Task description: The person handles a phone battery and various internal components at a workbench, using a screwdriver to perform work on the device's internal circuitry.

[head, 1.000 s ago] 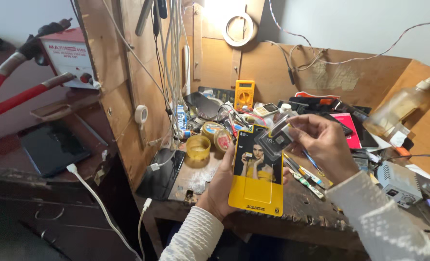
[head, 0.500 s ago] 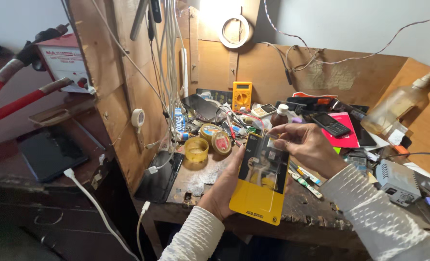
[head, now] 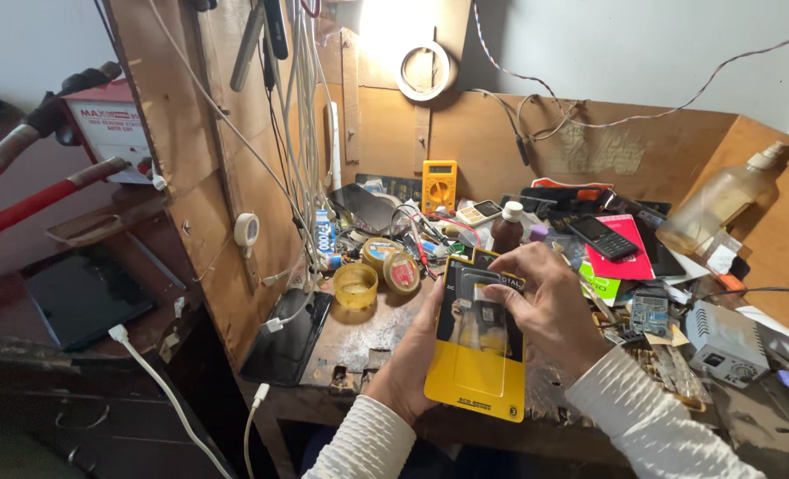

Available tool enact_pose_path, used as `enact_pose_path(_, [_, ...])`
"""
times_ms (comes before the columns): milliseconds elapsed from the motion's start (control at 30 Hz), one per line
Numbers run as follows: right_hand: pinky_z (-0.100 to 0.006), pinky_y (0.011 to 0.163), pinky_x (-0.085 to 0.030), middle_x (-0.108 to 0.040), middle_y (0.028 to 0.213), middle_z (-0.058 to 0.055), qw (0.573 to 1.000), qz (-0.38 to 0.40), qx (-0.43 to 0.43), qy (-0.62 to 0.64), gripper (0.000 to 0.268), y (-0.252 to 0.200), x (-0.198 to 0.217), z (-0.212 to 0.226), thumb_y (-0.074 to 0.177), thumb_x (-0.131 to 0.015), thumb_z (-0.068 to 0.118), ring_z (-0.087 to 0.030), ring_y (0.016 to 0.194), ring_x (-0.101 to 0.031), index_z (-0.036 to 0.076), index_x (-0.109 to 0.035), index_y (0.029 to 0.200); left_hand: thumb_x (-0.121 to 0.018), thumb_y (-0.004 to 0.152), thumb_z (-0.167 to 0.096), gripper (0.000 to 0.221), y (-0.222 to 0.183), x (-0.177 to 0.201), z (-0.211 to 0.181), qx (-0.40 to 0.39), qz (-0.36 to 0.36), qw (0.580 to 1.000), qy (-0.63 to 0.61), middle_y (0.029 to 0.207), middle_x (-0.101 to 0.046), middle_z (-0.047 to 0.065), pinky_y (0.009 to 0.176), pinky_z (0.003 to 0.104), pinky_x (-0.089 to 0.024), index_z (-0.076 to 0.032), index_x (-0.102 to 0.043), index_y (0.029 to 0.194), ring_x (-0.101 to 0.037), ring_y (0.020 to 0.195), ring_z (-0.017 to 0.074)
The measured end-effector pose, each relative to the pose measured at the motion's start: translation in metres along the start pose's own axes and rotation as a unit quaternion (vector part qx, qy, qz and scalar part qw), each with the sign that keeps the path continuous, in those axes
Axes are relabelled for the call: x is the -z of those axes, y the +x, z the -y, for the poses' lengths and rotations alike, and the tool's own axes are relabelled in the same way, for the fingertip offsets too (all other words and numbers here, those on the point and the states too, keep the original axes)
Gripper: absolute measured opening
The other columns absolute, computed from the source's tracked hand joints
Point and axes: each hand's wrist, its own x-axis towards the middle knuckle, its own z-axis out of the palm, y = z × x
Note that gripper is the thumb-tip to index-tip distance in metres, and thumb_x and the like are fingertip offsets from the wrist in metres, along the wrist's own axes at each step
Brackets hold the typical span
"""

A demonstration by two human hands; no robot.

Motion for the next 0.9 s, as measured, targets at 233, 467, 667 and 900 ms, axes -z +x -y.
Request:
enact_pose_path(233, [-0.038,0.073,-0.051,-0.068,0.092,-0.006,0.998,0.011,-0.068,-0.009,0.02,-0.021,-0.012,0.019,0.079,-0.08,0.018,-0.025,0.095,-0.062,0.009,-0.074,0.096,-0.041,0.106,-0.059,0.059,0.0,-0.004,0.003,-0.035,-0.024,0.999,-0.009,0.115,-0.072,0.009,0.088,0.038,-0.061,-0.01,-0.063,0.132,-0.072,0.098,0.0216])
enact_pose_path(467, [-0.041,0.088,-0.05,-0.072,0.098,-0.007,0.998,-0.016,-0.054,-0.01,0.028,-0.042,-0.017,0.022,0.075,-0.082,0.022,-0.025,0.1,-0.062,0.006,-0.075,0.097,-0.036,0.109,-0.057,0.063,-0.004,-0.02,0.002,-0.114,-0.031,0.993,0.029,0.112,-0.072,0.011,0.086,0.038,-0.06,-0.005,-0.061,0.133,-0.071,0.096,0.0226])
enact_pose_path(667, [-0.04,0.095,-0.055,-0.067,0.124,-0.012,0.92,0.026,-0.283,0.268,0.082,-0.063,-0.056,0.0,0.071,-0.084,0.034,-0.025,0.115,-0.066,0.011,-0.051,0.143,-0.034,0.099,-0.066,0.071,0.001,-0.022,0.0,-0.14,-0.067,0.986,0.054,0.105,-0.073,0.012,0.084,0.041,-0.061,-0.006,-0.062,0.122,-0.073,0.092,0.025])
enact_pose_path(900, [-0.046,0.103,-0.052,-0.059,0.137,-0.019,0.931,0.002,-0.295,0.213,0.108,-0.071,-0.083,-0.029,0.056,-0.089,0.046,-0.033,0.123,-0.064,0.008,-0.047,0.148,-0.041,0.099,-0.061,0.062,0.017,0.002,-0.006,-0.119,-0.07,0.988,0.068,0.102,-0.073,0.013,0.081,0.042,-0.062,-0.006,-0.064,0.115,-0.073,0.089,0.0245])
